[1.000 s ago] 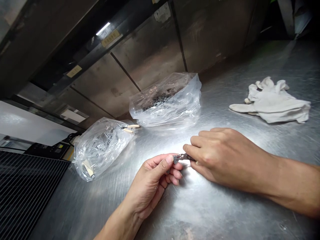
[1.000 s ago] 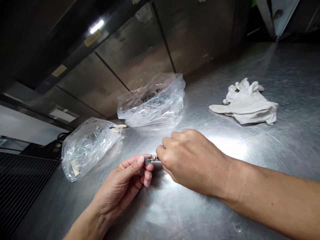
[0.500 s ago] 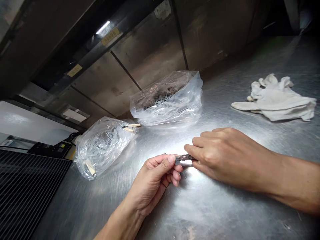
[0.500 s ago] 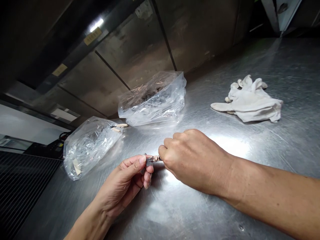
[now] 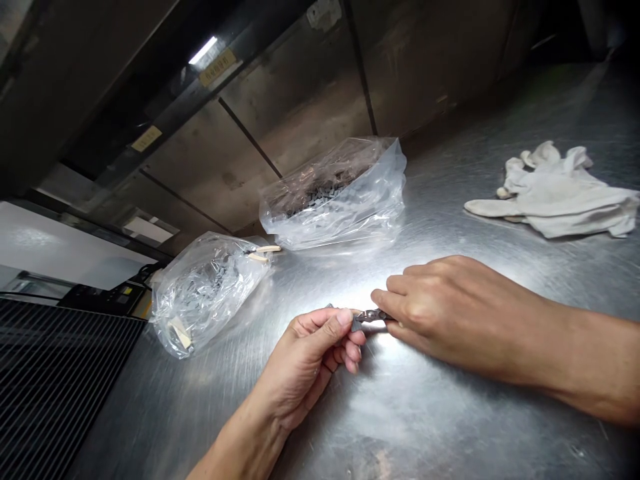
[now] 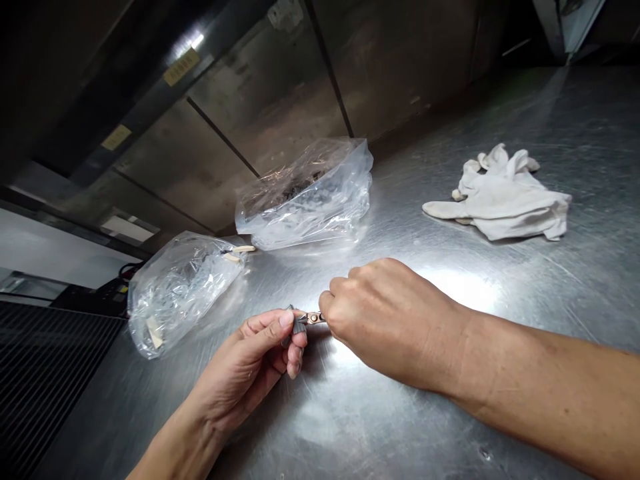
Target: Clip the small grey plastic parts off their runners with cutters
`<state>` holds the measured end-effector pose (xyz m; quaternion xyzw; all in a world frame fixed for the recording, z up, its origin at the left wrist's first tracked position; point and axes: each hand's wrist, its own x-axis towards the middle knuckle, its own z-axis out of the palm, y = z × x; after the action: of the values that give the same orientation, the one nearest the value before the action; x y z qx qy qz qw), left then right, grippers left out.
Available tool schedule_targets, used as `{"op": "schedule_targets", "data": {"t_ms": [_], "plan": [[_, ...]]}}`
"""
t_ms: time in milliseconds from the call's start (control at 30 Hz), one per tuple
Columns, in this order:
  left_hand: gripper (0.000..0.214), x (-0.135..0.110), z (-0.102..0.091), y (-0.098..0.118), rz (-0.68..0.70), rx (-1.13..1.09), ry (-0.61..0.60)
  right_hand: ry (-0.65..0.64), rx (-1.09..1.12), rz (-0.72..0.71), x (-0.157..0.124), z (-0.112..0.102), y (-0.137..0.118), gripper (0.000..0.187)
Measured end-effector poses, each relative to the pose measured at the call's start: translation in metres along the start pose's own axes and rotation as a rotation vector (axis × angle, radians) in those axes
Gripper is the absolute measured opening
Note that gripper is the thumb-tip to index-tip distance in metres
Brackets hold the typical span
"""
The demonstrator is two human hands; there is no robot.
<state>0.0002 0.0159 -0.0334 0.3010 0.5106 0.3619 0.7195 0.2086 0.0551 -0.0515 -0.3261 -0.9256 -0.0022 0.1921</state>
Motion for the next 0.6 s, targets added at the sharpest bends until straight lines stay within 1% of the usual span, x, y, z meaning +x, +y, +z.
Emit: {"op": "schedule_targets", "data": {"t_ms": [333,467,600], "plan": [[0.024,-0.001,0.000,-0.001,0.027,-0.005,0.013,0.064,-0.024,-0.028,-0.001,0.001,0.003,0.010],[0.020,0.000,0.002,-0.001,0.033,-0.027,0.023,0.125,-0.033,0.017,-0.001,0.000,0.008,0.014],[0.013,-0.002,-0.001,0.005,0.035,-0.076,0.004,0.131,-0.025,0.079,0.000,0.002,0.013,0.015]]}}
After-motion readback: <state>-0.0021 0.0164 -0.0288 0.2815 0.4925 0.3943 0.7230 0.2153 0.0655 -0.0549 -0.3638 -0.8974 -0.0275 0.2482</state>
